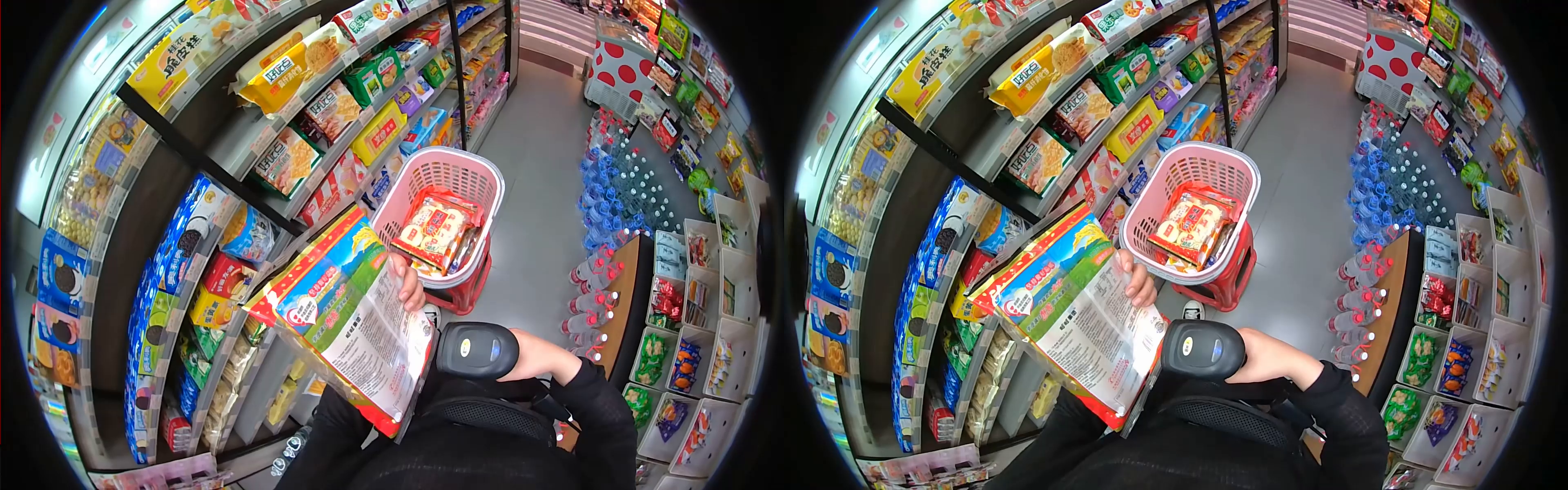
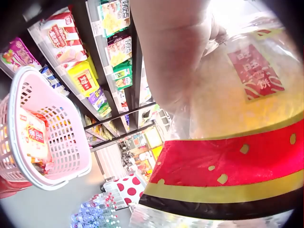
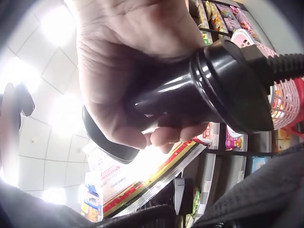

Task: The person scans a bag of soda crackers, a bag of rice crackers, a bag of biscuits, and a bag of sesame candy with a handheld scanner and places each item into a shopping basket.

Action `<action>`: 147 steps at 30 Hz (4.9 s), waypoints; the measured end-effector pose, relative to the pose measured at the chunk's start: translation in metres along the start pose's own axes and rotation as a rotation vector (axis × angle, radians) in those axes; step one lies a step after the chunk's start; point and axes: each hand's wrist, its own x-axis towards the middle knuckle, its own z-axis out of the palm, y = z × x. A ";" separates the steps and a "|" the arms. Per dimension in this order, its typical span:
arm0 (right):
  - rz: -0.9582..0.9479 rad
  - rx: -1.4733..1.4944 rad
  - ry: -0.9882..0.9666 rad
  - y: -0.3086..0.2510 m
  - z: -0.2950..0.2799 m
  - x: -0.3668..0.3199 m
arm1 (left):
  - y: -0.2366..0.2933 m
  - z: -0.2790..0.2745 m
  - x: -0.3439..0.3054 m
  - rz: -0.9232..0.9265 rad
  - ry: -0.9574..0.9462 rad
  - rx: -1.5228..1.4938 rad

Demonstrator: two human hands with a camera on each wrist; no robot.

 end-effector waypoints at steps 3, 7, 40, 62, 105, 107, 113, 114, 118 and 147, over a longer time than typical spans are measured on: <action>0.006 0.026 -0.024 -0.001 0.001 0.002 | 0.001 0.001 -0.001 0.002 0.001 0.011; 0.022 -0.024 -0.046 -0.001 0.000 0.007 | -0.001 0.016 -0.008 0.063 0.146 0.075; 0.460 0.165 -0.257 0.018 0.109 0.242 | 0.102 0.162 -0.250 0.329 1.663 0.313; 0.243 -0.184 -0.576 0.047 0.131 0.337 | 0.152 0.075 -0.275 0.627 1.638 0.235; 0.416 0.015 -0.357 0.081 0.155 0.444 | 0.149 0.071 -0.265 0.224 1.976 0.592; 0.374 -0.062 -0.362 0.090 0.160 0.449 | 0.152 0.071 -0.266 0.134 2.047 0.632; 0.417 0.016 -0.237 0.093 0.161 0.450 | 0.160 0.073 -0.276 -0.120 1.917 0.539; 0.438 0.050 -0.205 0.095 0.159 0.449 | 0.160 0.074 -0.275 -0.141 1.897 0.547; 0.466 0.034 -0.278 0.094 0.149 0.435 | 0.154 0.083 -0.268 -0.135 1.875 0.541; 0.380 -0.096 0.259 0.055 -0.022 0.100 | 0.049 0.046 -0.194 -0.638 1.601 0.619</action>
